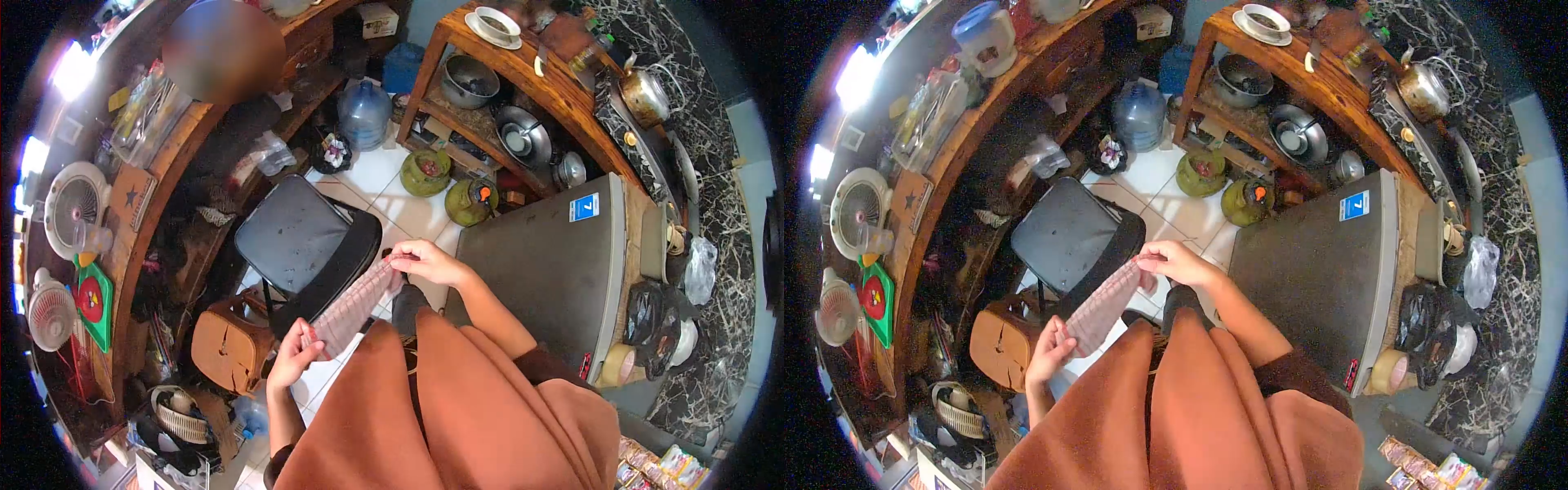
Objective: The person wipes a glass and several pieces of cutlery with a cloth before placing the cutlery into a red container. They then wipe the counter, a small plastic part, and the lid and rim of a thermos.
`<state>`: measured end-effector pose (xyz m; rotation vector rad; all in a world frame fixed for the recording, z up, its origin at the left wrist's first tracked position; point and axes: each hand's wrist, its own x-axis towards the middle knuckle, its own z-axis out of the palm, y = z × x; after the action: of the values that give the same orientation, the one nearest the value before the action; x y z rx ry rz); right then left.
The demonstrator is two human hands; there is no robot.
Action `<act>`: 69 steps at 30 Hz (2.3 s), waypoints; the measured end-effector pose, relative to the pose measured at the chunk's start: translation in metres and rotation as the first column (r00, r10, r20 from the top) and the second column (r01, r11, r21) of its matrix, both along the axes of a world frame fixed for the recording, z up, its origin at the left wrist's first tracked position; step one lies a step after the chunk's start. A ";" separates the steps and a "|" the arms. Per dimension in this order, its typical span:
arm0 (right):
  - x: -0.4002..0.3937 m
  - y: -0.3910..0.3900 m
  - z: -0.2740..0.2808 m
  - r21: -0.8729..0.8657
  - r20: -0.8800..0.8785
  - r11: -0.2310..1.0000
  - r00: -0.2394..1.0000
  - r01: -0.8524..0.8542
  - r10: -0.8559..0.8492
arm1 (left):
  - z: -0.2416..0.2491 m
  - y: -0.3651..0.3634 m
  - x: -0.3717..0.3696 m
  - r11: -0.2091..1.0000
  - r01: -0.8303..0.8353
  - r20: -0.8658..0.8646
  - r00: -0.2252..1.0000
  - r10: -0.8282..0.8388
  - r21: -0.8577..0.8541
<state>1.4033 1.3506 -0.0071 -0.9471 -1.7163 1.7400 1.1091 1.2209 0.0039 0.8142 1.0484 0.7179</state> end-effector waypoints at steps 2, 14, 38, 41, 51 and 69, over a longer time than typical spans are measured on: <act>0.001 -0.011 -0.007 -0.247 0.060 0.968 0.998 0.028 -0.014 | 0.006 -0.002 0.004 0.987 0.044 -0.058 0.997 -0.054 -0.153; -0.078 0.030 -0.129 0.418 0.601 0.905 0.724 0.076 -0.338 | -0.131 0.020 -0.025 0.925 -0.082 -0.885 0.273 0.378 0.370; -0.094 -0.041 -0.181 -0.665 0.523 0.564 0.844 0.490 -0.117 | -0.154 -0.071 -0.038 0.872 0.338 -0.935 0.165 0.315 0.354; -0.090 -0.044 -0.200 -0.755 0.390 0.568 0.921 0.329 -0.015 | -0.155 -0.076 -0.040 0.882 0.272 -0.922 0.169 0.349 0.384; -0.012 0.100 -0.133 -0.168 0.822 0.899 0.445 -0.404 0.354 | -0.111 0.011 -0.043 0.860 0.306 -0.872 0.148 -0.467 -0.409; 0.072 0.419 -0.069 0.182 0.477 0.959 0.872 -0.218 0.108 | -0.021 0.345 0.130 0.906 0.032 -0.781 0.519 0.347 0.423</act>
<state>1.4750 1.7692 -0.0759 -1.2092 -2.3085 1.4381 1.2394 1.5659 -0.0176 1.5225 1.9379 0.6941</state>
